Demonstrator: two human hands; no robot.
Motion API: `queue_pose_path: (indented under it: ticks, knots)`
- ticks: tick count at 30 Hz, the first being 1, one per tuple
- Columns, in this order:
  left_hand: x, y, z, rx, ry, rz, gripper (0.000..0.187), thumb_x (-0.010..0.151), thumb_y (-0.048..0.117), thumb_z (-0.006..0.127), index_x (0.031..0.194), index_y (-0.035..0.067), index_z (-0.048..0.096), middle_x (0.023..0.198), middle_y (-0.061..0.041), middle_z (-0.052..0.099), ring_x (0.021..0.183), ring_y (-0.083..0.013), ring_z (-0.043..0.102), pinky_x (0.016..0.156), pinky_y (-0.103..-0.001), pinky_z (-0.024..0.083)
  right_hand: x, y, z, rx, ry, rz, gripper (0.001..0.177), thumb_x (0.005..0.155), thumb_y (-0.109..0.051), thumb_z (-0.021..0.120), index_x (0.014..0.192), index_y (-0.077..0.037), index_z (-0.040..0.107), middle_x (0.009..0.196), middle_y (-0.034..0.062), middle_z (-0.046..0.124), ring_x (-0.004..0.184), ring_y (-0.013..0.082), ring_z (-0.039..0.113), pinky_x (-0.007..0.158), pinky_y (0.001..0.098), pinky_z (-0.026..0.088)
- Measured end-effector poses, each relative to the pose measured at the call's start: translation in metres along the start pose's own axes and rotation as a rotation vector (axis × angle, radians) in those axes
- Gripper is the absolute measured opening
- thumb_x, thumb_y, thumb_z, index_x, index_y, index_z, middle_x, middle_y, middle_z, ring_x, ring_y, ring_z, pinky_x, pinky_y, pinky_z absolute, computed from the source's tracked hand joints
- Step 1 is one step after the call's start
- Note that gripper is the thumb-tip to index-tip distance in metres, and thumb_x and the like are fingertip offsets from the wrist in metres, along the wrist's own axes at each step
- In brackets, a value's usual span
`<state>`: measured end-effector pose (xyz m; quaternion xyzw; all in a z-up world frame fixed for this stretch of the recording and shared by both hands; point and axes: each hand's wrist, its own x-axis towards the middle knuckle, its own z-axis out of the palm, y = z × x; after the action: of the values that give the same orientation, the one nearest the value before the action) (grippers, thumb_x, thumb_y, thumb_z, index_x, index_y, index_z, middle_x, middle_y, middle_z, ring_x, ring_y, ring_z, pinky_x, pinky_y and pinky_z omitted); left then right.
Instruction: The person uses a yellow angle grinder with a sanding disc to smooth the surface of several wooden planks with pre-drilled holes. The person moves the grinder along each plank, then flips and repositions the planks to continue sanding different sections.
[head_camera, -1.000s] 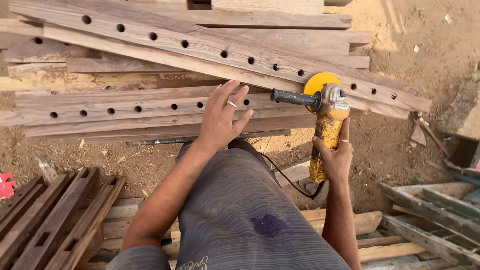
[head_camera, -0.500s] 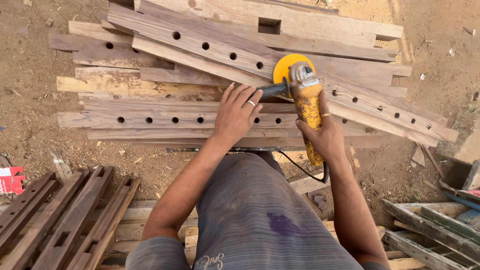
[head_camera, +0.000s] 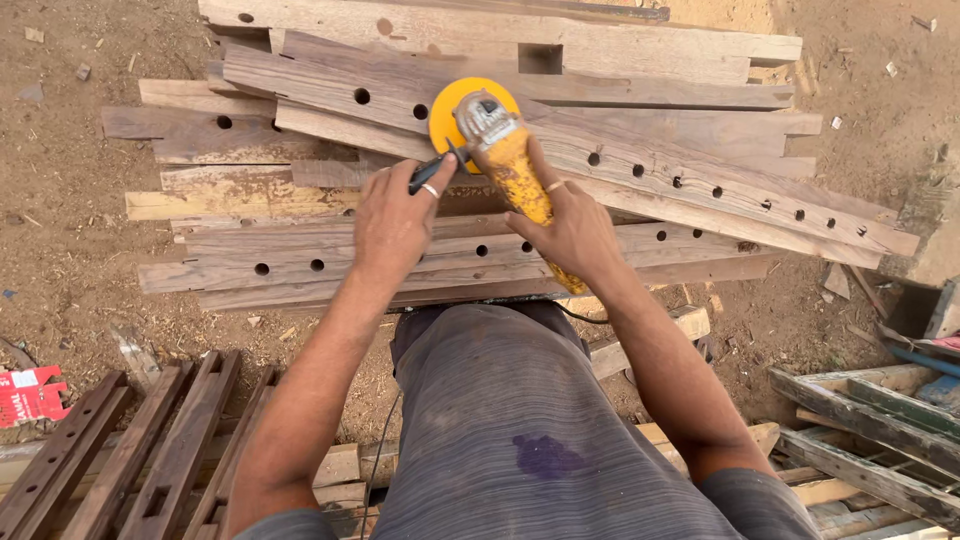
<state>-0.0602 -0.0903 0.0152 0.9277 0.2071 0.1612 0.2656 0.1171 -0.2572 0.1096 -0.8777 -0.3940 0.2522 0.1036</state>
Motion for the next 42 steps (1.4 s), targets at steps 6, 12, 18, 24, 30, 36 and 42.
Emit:
queue_pose_path:
  ticks: [6, 12, 18, 24, 30, 36, 42]
  knots:
    - [0.009, 0.059, 0.029, -0.088, -0.026, 0.058, 0.059, 0.089, 0.008, 0.072, 0.144, 0.026, 0.064, 0.118, -0.014, 0.061, 0.106, -0.0342, 0.062, 0.095, -0.047, 0.049, -0.042, 0.054, -0.019, 0.029, 0.037, 0.029, 0.102, 0.086, -0.044, 0.075, 0.168, -0.021, 0.018, 0.11, 0.0294, 0.071, 0.097, 0.0433, 0.072, 0.084, 0.0497, 0.056]
    - [0.017, 0.108, 0.057, -0.105, -0.051, 0.095, 0.062, 0.086, 0.008, 0.072, 0.144, 0.027, 0.063, 0.118, -0.012, 0.061, 0.104, -0.032, 0.061, 0.094, -0.046, 0.049, -0.071, 0.102, -0.031, 0.015, 0.047, 0.122, 0.103, 0.086, -0.044, 0.076, 0.168, -0.022, 0.017, 0.111, 0.0304, 0.071, 0.1, 0.0448, 0.071, 0.085, 0.0512, 0.055]
    - [0.028, 0.146, 0.084, -0.127, -0.098, 0.137, 0.063, 0.087, 0.005, 0.071, 0.145, 0.028, 0.062, 0.114, -0.011, 0.06, 0.103, -0.0306, 0.062, 0.094, -0.046, 0.049, -0.092, 0.143, -0.043, 0.0, 0.041, 0.222, 0.105, 0.085, -0.046, 0.075, 0.168, -0.023, 0.015, 0.112, 0.031, 0.071, 0.099, 0.0448, 0.072, 0.084, 0.0512, 0.057]
    - [0.033, 0.179, 0.112, -0.119, -0.15, 0.175, 0.064, 0.088, 0.005, 0.07, 0.146, 0.029, 0.061, 0.114, -0.01, 0.06, 0.103, -0.0283, 0.062, 0.094, -0.045, 0.05, -0.113, 0.182, -0.052, -0.014, 0.048, 0.269, 0.106, 0.085, -0.048, 0.074, 0.168, -0.022, 0.015, 0.111, 0.0312, 0.071, 0.099, 0.0449, 0.073, 0.087, 0.0514, 0.058]
    - [0.039, 0.211, 0.138, -0.101, -0.164, 0.224, 0.065, 0.086, 0.008, 0.072, 0.147, 0.027, 0.058, 0.116, -0.009, 0.06, 0.107, -0.0255, 0.061, 0.096, -0.044, 0.049, -0.132, 0.213, -0.064, -0.015, 0.058, 0.305, 0.106, 0.085, -0.047, 0.075, 0.168, -0.02, 0.016, 0.115, 0.0315, 0.07, 0.103, 0.0446, 0.072, 0.09, 0.0502, 0.057]
    - [0.043, 0.241, 0.155, -0.139, -0.205, 0.238, 0.066, 0.085, 0.01, 0.073, 0.147, 0.027, 0.058, 0.115, -0.01, 0.059, 0.106, -0.0254, 0.061, 0.093, -0.044, 0.048, -0.15, 0.238, -0.074, 0.01, 0.078, 0.342, 0.106, 0.084, -0.046, 0.075, 0.169, -0.02, 0.018, 0.114, 0.031, 0.071, 0.103, 0.0449, 0.072, 0.09, 0.0513, 0.057]
    - [0.05, 0.272, 0.179, -0.15, -0.209, 0.283, 0.063, 0.089, 0.009, 0.068, 0.148, 0.028, 0.057, 0.112, -0.008, 0.06, 0.104, -0.0251, 0.062, 0.092, -0.043, 0.046, -0.168, 0.272, -0.082, 0.022, 0.117, 0.322, 0.107, 0.086, -0.043, 0.077, 0.169, -0.014, 0.016, 0.11, 0.0325, 0.072, 0.1, 0.046, 0.072, 0.089, 0.0532, 0.056]
